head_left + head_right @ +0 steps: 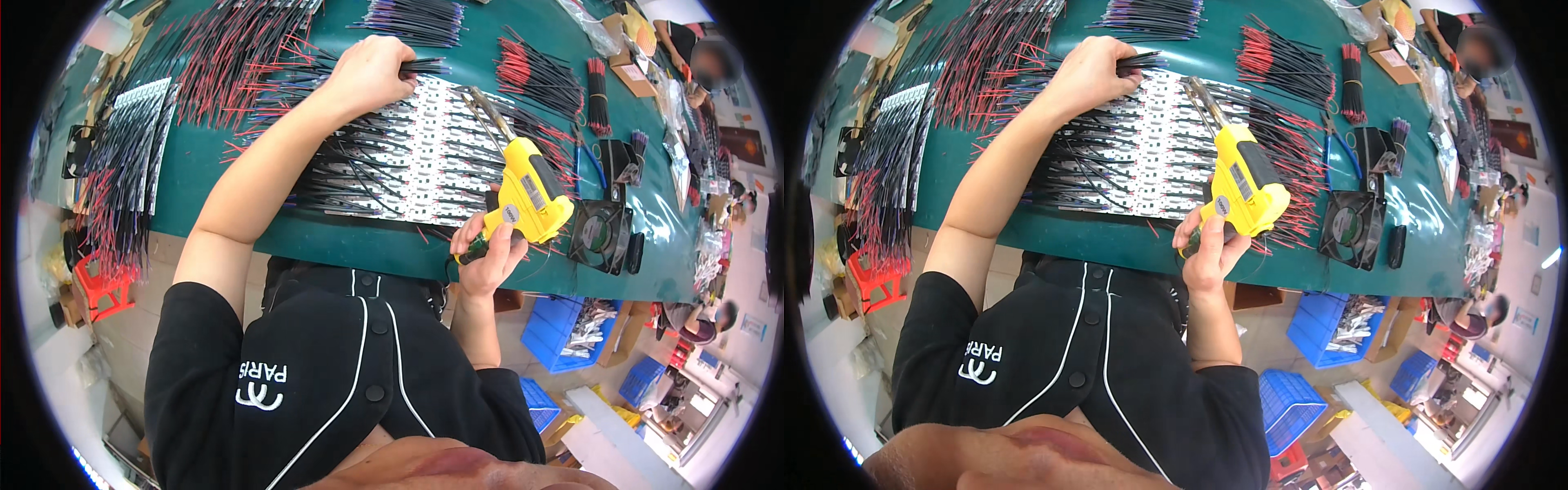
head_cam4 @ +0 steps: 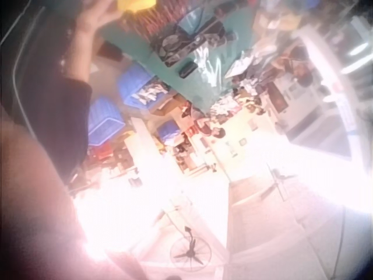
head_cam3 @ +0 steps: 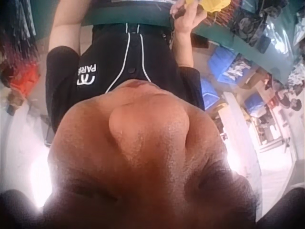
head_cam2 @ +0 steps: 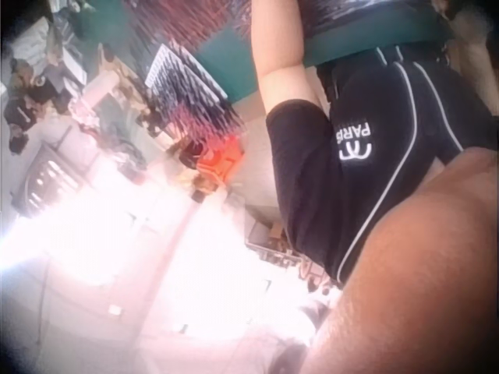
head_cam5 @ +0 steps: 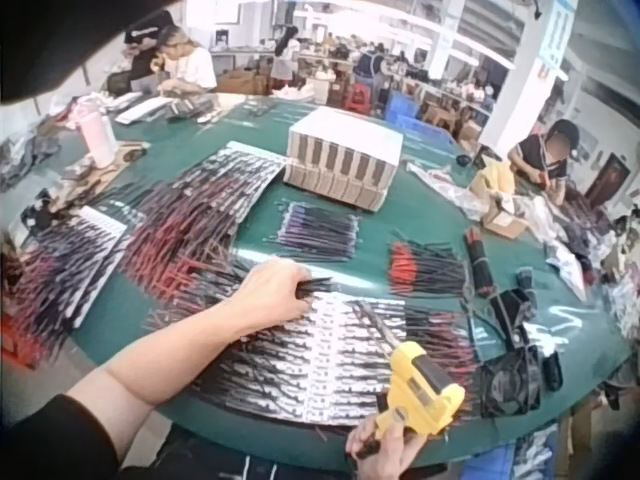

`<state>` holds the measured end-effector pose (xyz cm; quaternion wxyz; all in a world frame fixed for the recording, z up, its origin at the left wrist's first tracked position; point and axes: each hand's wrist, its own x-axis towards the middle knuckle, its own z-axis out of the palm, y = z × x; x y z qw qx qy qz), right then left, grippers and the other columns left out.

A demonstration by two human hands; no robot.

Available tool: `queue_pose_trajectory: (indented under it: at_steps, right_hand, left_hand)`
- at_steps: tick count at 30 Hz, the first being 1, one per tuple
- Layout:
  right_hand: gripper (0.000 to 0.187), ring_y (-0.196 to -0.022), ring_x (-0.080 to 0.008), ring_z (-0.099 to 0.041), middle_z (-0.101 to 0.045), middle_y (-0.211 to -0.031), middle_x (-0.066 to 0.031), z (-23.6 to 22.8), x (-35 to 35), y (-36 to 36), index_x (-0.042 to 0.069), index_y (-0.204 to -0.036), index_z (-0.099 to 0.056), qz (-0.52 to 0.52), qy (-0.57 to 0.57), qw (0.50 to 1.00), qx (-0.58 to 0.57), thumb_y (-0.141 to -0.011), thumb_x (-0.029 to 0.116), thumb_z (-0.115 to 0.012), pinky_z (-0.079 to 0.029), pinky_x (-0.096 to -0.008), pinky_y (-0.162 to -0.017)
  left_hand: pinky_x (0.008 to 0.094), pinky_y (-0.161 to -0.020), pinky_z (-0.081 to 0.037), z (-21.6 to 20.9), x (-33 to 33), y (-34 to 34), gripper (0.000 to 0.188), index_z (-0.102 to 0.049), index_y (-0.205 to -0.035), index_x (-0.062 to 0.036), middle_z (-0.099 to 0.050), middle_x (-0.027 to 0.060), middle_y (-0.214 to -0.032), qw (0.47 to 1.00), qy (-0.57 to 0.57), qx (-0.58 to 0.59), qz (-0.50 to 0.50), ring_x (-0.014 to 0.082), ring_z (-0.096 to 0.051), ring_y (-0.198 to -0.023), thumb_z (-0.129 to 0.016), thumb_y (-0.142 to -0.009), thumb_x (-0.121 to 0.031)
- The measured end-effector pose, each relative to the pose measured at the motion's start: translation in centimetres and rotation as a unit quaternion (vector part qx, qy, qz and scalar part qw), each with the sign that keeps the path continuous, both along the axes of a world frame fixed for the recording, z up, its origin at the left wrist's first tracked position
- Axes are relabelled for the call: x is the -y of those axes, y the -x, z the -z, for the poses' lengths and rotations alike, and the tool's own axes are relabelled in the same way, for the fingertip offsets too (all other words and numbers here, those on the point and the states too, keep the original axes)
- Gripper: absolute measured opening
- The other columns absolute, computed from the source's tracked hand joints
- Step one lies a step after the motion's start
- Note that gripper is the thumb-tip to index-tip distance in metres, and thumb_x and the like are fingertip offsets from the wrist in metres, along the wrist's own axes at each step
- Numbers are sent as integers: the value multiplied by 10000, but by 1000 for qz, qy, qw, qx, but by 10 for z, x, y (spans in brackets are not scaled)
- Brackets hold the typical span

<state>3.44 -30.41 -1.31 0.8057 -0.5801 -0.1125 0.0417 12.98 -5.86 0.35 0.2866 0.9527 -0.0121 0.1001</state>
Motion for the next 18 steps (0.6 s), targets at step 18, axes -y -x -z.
queue_pose_trajectory:
  at_steps: [18]
  right_hand:
    - [193,-429,-119,-451,-479,-586,-63,8,-23,-12,-12,-949,-433,-23,80,996,15,-936,180,-422,-390,-246,-397]
  left_hand:
    - [403,-669,-478,6,18,8,205,-646,-810,-33,-626,148,-723,997,-21,20,-65,327,-608,-717,-659,-690,-199]
